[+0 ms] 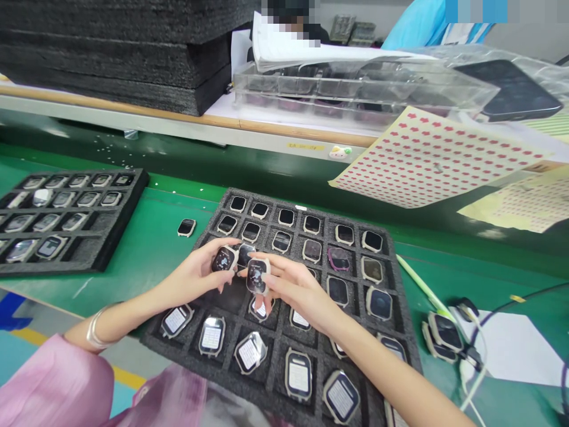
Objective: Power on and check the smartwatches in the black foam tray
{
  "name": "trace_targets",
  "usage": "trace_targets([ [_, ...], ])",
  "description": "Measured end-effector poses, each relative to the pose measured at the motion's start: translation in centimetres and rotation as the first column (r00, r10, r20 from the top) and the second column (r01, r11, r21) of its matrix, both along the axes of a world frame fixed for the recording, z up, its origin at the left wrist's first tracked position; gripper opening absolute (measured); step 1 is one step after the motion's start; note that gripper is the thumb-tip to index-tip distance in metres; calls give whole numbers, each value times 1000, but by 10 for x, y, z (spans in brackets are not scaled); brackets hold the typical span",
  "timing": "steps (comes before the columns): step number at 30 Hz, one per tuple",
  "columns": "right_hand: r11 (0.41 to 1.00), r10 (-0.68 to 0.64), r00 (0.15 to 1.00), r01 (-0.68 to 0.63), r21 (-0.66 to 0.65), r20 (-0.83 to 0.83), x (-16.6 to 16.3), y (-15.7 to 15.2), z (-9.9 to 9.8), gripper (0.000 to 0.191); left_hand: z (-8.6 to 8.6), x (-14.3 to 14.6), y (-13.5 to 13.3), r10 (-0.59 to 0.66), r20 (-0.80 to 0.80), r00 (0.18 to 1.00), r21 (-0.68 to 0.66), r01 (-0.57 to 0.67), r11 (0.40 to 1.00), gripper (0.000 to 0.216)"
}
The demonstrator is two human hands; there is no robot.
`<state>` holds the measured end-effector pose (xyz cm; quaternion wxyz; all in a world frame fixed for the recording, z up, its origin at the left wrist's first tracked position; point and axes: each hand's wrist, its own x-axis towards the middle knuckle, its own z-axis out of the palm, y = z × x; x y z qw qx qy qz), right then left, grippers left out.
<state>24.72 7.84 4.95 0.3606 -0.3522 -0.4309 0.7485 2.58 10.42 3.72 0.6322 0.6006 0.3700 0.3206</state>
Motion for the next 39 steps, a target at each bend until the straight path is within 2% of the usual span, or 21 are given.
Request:
trace_targets([
  [5,1000,-18,1000,18,-8,13,1,1,0,44,6,-1,5,16,212,977,-259,40,965,37],
  [9,999,-15,1000,14,43,25,3,3,-5,52,6,-3,4,33,286,958,-369,78,926,29],
  [16,986,-118,986,102,135,117,-1,-3,-4,43,6,-2,2,-21,299,954,-289,111,951,28],
  [22,985,-129,983,111,135,128,-2,-5,-4,39,5,-2,2,-37,273,961,-244,106,964,27],
  [28,978,-160,959,122,168,233,-4,-6,-2,39,3,-3,2,-54,275,960,-214,115,970,26],
  [30,980,-131,963,89,180,235,-5,-7,-1,44,2,-4,2,-51,275,960,-193,107,975,27],
  [34,974,-18,975,-32,224,220,-6,-10,-3,67,-1,-9,5,14,267,964,-139,24,990,31],
  [36,957,3,955,-88,275,295,-8,-11,-7,66,-1,-12,7,49,257,965,-129,-16,991,34],
  [38,907,-27,897,-164,389,442,-12,-9,-13,59,1,-16,7,54,252,966,-127,-22,992,33],
  [39,859,-58,851,-224,461,523,-14,-8,-16,56,1,-18,7,48,250,967,-128,-16,992,32],
])
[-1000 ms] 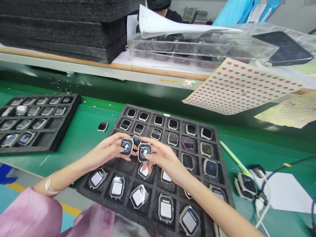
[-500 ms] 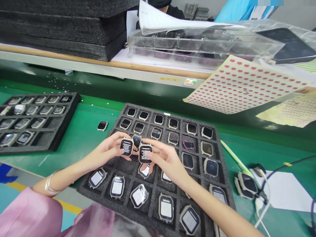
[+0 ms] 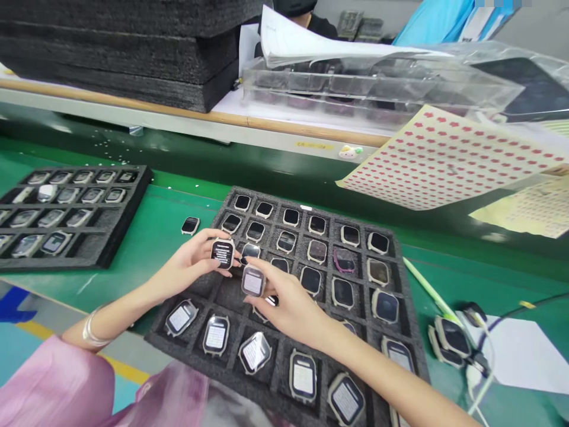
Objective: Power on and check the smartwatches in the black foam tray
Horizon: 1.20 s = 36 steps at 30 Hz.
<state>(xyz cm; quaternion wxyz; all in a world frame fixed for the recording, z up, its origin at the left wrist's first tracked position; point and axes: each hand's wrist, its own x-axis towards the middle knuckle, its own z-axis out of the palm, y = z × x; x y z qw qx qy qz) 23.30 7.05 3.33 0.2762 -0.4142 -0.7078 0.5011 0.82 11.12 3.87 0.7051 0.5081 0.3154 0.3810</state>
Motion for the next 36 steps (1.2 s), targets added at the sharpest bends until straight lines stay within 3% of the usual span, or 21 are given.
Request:
trace_targets([
  [3,956,76,961,-146,256,265,-10,5,-8,59,2,-4,-2,-15,-4,1000,3,15,1000,27],
  [8,869,138,876,-331,367,462,-19,15,-8,68,3,-6,-3,8,-27,1000,0,-8,1000,25],
  [10,853,106,876,-323,410,470,-13,21,-4,61,3,-7,-3,12,-29,1000,-17,-13,1000,24],
  [16,853,-161,828,-157,498,536,26,38,1,21,5,-10,-3,1,-19,1000,-46,-2,999,24],
  [22,880,-123,757,-216,423,642,38,36,-13,18,3,-14,-7,-19,-89,996,-28,16,999,24],
  [25,902,-146,747,-170,398,649,35,34,-19,20,-2,-19,-9,-44,-189,981,20,48,999,39],
  [28,920,-149,812,-95,380,564,34,31,-17,14,-9,-29,-10,12,-482,876,203,98,974,45],
  [31,926,-133,907,-31,377,400,36,25,-10,5,-16,-40,-11,141,-736,663,408,267,873,38],
  [33,946,-136,960,53,321,245,36,19,-2,8,-16,-45,-11,216,-808,549,478,396,784,36],
  [36,971,-227,974,224,87,24,36,14,10,13,-10,-43,-7,373,-809,454,575,483,660,40],
])
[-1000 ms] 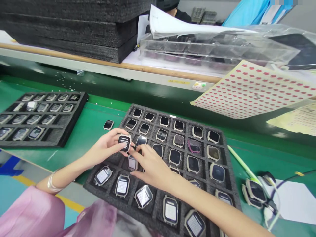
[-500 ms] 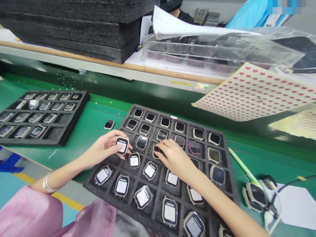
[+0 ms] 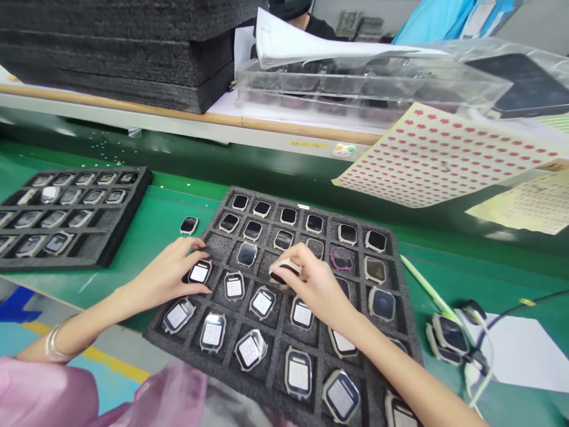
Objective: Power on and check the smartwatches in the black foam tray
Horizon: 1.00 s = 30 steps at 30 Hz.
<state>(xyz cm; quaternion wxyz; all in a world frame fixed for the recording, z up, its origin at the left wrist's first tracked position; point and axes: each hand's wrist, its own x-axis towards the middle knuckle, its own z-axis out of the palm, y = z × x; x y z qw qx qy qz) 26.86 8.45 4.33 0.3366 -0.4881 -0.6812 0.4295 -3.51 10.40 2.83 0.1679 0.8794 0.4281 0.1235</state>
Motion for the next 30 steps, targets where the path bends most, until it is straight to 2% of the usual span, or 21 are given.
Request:
trace_targets([
  [3,985,-125,988,114,-131,-87,0,0,11,21,7,20,10,2,37,999,76,-4,997,38],
  [5,977,-151,984,132,-170,-100,1,1,15,24,6,42,19,11,110,994,20,-13,1000,31],
  [7,967,-119,979,76,-244,-167,2,2,16,34,0,65,28,49,207,977,-124,-24,992,22],
  [9,951,-71,959,-18,-309,-275,4,0,15,47,-9,84,37,77,257,963,-187,-28,982,15],
  [13,938,-50,904,-105,-332,-425,8,-5,11,54,-21,98,50,127,359,925,-312,-9,950,18],
  [16,949,-82,873,-79,-306,-480,12,-5,9,50,-18,97,55,150,477,866,-455,97,885,26],
  [21,948,-100,843,-80,-307,-529,15,-5,10,48,-6,97,52,286,655,700,-599,249,761,34],
  [25,926,-103,807,-136,-353,-581,15,-7,8,55,3,99,43,532,676,509,-732,384,563,38],
  [26,917,-111,799,-146,-370,-591,15,-7,6,54,5,100,40,572,665,481,-747,403,529,42],
  [28,903,-131,783,-158,-399,-608,15,-8,3,49,9,101,35,593,650,475,-760,407,507,47],
  [30,893,-142,768,-173,-416,-624,14,-7,-1,47,12,101,29,567,645,512,-764,399,508,48],
])
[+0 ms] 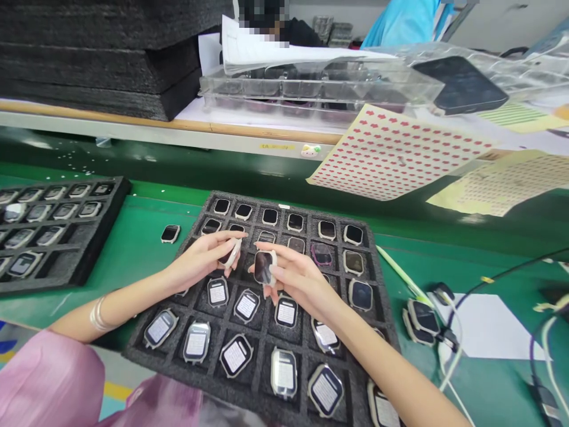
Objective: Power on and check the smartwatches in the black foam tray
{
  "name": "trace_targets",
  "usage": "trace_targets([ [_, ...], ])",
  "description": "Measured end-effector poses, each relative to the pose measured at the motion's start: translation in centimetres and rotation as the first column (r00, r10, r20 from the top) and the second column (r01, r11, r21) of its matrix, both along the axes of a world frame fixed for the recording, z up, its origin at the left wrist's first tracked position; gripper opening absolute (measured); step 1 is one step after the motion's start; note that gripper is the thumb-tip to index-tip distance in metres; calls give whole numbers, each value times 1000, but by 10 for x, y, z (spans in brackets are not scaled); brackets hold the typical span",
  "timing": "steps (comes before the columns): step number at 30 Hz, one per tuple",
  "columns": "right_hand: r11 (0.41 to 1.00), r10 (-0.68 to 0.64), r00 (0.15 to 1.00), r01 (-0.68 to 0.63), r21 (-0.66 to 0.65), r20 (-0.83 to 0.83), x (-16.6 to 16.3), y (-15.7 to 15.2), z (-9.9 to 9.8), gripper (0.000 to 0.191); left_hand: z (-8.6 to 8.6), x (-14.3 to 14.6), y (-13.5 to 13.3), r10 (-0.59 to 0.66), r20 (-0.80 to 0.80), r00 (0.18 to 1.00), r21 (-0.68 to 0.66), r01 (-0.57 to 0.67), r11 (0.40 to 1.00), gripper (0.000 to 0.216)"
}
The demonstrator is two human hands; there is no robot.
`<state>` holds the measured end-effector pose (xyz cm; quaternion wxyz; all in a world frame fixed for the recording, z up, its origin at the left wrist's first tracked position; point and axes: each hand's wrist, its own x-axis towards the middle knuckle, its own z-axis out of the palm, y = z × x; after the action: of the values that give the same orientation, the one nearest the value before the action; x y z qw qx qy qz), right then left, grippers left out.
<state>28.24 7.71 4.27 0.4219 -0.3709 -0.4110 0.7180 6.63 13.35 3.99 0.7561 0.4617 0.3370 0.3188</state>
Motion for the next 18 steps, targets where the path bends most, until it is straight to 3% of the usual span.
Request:
trace_targets([
  [5,1000,7,998,-7,-9,-55,-1,1,-2,46,2,-1,-8,-46,-192,980,230,90,969,44],
  [10,1000,-5,999,4,-9,-36,-1,0,-1,45,6,-7,-13,96,-373,923,548,136,825,39],
  [18,1000,-6,1000,6,-1,-14,-5,-2,1,43,4,-6,-20,184,-445,876,687,202,698,50],
])
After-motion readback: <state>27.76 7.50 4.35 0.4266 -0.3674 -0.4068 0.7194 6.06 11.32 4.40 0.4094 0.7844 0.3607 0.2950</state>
